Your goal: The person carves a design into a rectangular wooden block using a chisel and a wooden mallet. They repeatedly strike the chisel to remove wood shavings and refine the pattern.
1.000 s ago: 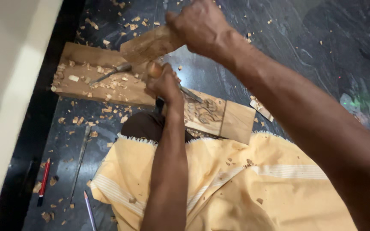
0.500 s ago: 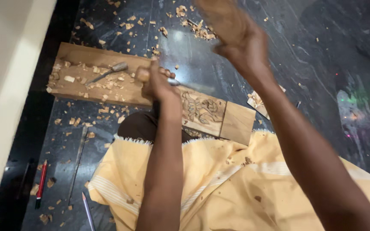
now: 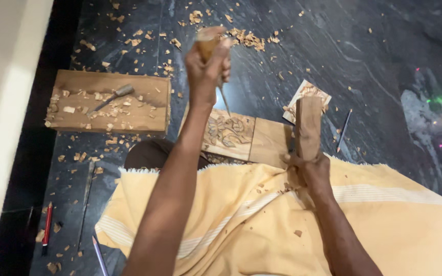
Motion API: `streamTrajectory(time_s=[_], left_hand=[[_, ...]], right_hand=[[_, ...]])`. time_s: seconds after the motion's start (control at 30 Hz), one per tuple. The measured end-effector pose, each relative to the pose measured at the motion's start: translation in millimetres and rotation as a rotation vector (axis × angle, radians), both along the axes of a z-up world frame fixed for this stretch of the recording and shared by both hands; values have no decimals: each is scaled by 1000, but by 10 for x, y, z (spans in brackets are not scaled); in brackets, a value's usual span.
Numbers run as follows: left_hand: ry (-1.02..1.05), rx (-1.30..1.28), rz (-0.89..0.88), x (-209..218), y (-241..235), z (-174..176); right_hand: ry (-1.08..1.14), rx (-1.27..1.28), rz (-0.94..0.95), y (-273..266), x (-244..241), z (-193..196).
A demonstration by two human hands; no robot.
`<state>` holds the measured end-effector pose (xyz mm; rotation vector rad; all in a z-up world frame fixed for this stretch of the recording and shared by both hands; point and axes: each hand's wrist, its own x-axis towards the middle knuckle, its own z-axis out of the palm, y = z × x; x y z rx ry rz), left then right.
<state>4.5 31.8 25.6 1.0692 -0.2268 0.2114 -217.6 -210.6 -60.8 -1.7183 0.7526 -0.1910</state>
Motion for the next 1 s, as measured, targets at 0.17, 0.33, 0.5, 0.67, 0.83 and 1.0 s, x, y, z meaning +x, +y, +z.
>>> streamTrajectory(time_s=[0.17, 0.33, 0.5, 0.67, 0.83, 1.0], left_hand=[[-229, 279, 6, -26, -295, -150], [-301, 315, 38, -78, -422, -249], [-270, 333, 17, -27, -473, -192], [-251, 311, -13, -32, -467, -177], [-228, 329, -21, -26, -473, -194], [-265, 327, -26, 26, -486, -282]], right_hand=[[35, 95, 34, 37, 93, -19], [66, 57, 41, 94, 109, -3], [48, 40, 53, 51, 110, -23], [60, 48, 54, 49, 107, -79], [70, 43, 44, 37, 113, -94], [28, 79, 65, 9, 104, -135]])
